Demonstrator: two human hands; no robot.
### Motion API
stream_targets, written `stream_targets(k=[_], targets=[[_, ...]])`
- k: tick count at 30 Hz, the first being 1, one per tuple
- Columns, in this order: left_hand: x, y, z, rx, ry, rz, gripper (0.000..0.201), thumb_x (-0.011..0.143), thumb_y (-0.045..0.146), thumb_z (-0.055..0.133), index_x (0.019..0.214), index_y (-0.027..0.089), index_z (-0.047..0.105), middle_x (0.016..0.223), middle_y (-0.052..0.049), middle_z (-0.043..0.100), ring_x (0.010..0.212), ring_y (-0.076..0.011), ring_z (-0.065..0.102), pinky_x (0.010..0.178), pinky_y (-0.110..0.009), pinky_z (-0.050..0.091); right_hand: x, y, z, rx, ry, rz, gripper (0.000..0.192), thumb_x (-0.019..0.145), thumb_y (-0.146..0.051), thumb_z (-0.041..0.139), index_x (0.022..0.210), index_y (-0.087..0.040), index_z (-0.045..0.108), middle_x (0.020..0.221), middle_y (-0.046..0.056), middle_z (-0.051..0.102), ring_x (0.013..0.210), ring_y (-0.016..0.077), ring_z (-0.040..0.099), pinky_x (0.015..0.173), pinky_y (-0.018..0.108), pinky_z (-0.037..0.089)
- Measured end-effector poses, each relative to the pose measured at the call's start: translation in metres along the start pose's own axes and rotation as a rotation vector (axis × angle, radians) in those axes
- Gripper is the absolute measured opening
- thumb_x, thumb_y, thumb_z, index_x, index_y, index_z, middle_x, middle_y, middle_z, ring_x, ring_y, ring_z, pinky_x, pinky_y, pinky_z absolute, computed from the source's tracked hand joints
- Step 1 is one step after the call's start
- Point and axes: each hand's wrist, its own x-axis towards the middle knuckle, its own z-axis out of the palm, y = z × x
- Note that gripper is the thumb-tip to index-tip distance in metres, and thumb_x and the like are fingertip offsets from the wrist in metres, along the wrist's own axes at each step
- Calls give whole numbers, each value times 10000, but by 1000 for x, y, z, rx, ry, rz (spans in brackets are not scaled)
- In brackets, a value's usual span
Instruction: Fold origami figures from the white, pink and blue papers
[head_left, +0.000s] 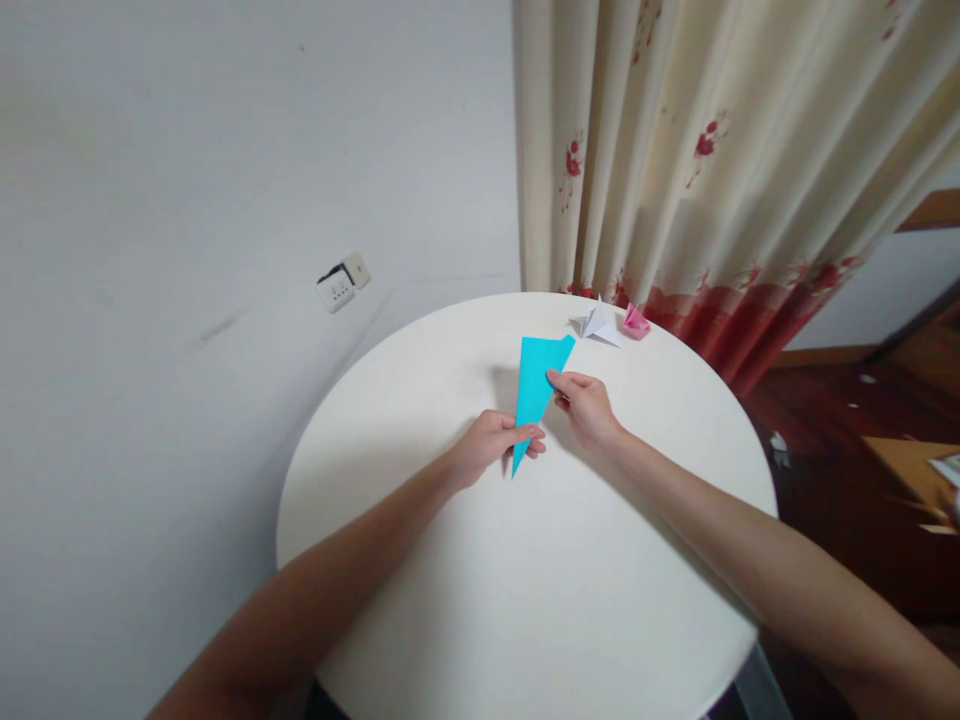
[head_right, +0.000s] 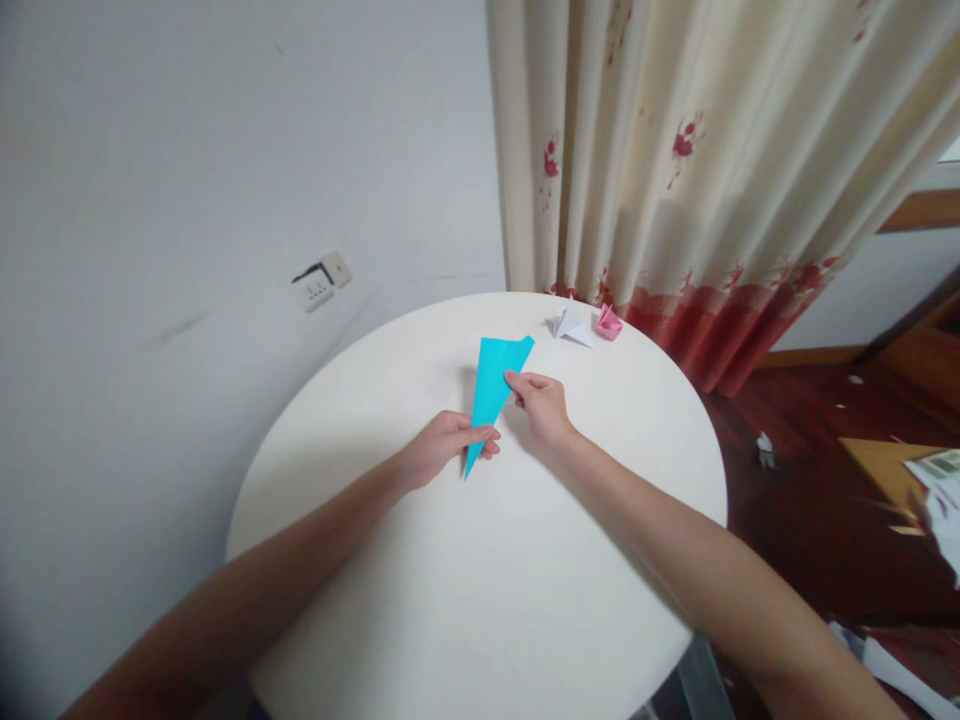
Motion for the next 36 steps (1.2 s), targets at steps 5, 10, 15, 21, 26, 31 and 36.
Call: stream_targets(k=[5,10,15,21,26,31,36], targets=[[-2,1,0,34,-58,-75,396,696,468,811,860,111,762,849,-121,755,748,-180,692,762,-302,524,20,-12,-21,21,93,-14,400,612,-498,819,551,-191,571,571,-40,497,543,92,395,513,257,310],[-2,-1,-2,23,-40,-53,396,691,467,813,858,111,763,862,-127,757,768,-184,692,791,-311,523,37,-20,-43,119,271,-27,420,576,-546,837,657,-185,639,584,-45,497,527,80,403,475,236,310],[1,-3,-4,16,62,27,412,731,494,772,882,111,764,872,-141,756,777,-196,689,741,-302,514,32,-19,-40,106,153,44,574,694,-738,660,768,-170,701,691,26,599,526,95,439,456,259,325],[3,-2,-4,-11,90,88,406,711,512,778,811,119,767,848,-131,754,738,-193,676,741,-313,512,-6,-8,-1,-188,-331,75,504,686,-637,739,538,-174,607,511,-19,480,517,102,364,496,268,284],[4,-1,-2,10,86,82,427,709,538,767,799,120,764,830,-131,753,712,-186,667,724,-315,501,-11,-4,3,-228,-281,23,479,689,-566,756,474,-185,561,475,-32,443,513,101,333,514,285,258],[4,-2,-2,74,81,90,415,777,516,717,869,114,761,835,-135,754,715,-167,663,695,-289,476,7,-8,-13,-170,-87,-11,468,683,-544,765,484,-190,532,490,-42,425,509,95,325,512,280,253],[3,-4,-2,121,96,73,376,761,488,730,841,122,761,802,-119,754,694,-161,659,693,-286,484,27,-16,-35,-59,83,-3,446,590,-545,828,534,-191,562,556,-19,489,534,101,367,491,263,272]])
